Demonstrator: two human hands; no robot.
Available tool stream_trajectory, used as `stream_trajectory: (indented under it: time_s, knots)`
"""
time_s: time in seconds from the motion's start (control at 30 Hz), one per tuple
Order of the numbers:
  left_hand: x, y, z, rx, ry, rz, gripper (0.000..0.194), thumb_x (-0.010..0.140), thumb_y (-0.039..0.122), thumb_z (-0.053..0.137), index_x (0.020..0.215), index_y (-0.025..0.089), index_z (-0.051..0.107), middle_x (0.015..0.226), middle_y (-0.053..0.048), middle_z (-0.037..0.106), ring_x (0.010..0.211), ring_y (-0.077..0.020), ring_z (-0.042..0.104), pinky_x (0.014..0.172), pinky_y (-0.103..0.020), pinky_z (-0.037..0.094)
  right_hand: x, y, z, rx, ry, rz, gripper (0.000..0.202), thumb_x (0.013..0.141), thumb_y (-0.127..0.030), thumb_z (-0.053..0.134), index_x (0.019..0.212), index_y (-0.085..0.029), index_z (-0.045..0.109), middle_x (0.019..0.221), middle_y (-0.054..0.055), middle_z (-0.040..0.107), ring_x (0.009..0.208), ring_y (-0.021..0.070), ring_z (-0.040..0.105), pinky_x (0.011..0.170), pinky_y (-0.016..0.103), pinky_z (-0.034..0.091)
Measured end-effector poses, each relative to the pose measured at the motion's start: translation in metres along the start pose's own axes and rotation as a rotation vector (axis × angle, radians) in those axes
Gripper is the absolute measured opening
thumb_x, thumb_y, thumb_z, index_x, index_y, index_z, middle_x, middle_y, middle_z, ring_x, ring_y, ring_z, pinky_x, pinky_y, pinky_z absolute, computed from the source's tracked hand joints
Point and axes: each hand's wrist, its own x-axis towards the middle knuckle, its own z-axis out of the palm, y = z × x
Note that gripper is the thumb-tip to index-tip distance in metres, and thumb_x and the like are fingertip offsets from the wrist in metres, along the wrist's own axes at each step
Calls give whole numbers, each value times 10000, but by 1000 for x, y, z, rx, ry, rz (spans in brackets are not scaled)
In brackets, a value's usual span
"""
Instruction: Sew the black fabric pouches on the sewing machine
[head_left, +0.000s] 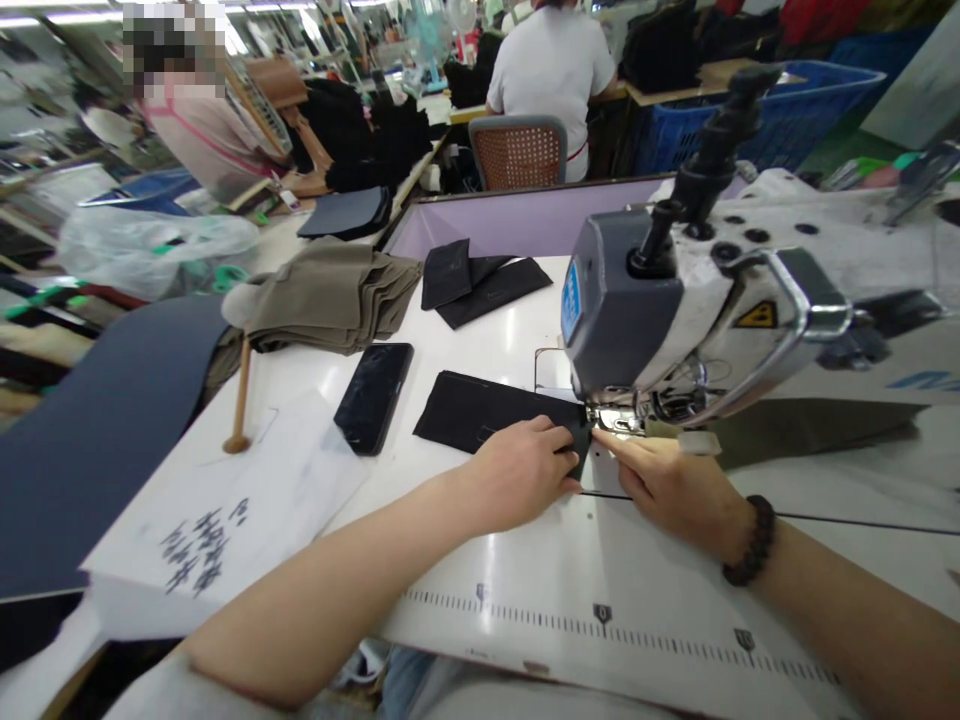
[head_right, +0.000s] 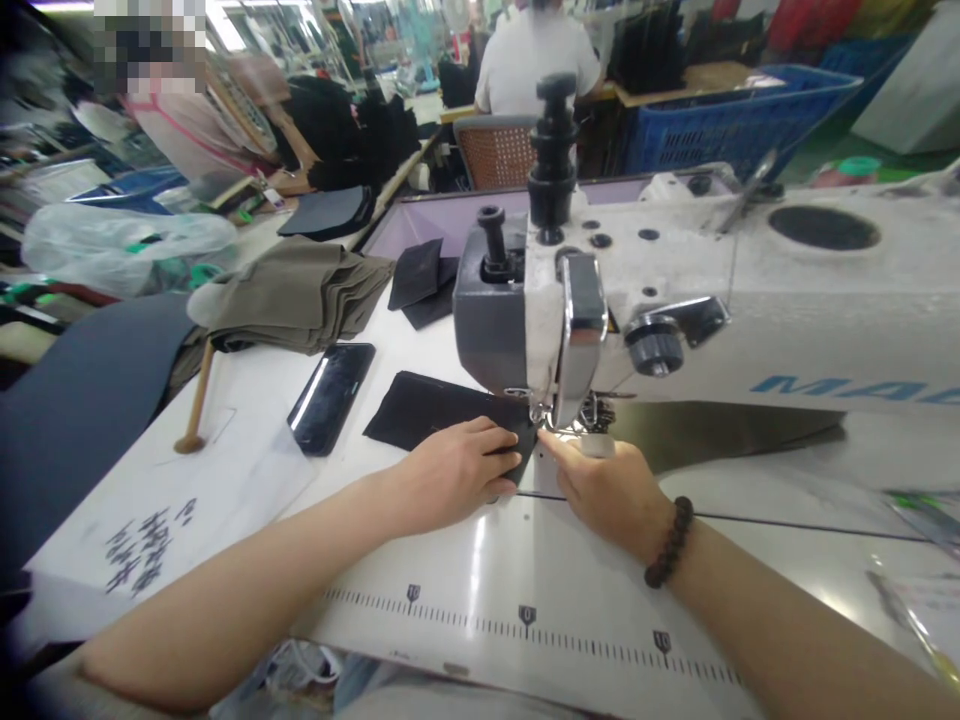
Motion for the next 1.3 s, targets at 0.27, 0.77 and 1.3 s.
stream_trajectory:
  time_s: [0.27,0.77,1.3]
  knots:
    - [-6,14,1,-56,-20,104,231,884,243,416,885,92,591,887,-85,597,881,-172,530,825,-300,435,-6,-1,-10,-11,75,-141,322,815,-137,349,1031,-93,584,763,67,659,639,139,599,577,250,463]
    - [-14,12,10,-23,94,142,262,883,141,357,1011,52,568,1113,-107,566,1025,-177,506,932,-285,406,-14,-23,-22,-79,21,-345,282,845,-112,334,913,-88,607,561,19,544,503,121,495,485,270,344]
    - [7,-17,12,-25,67,89,225,846,117,438,1030,63,555,1139,-112,549,1078,-177,487,969,-288,379,-4,-10,-12,-30,-73,-18,379,788,-144,365,1115,-147,555,748,36,663,612,121,584,533,235,401]
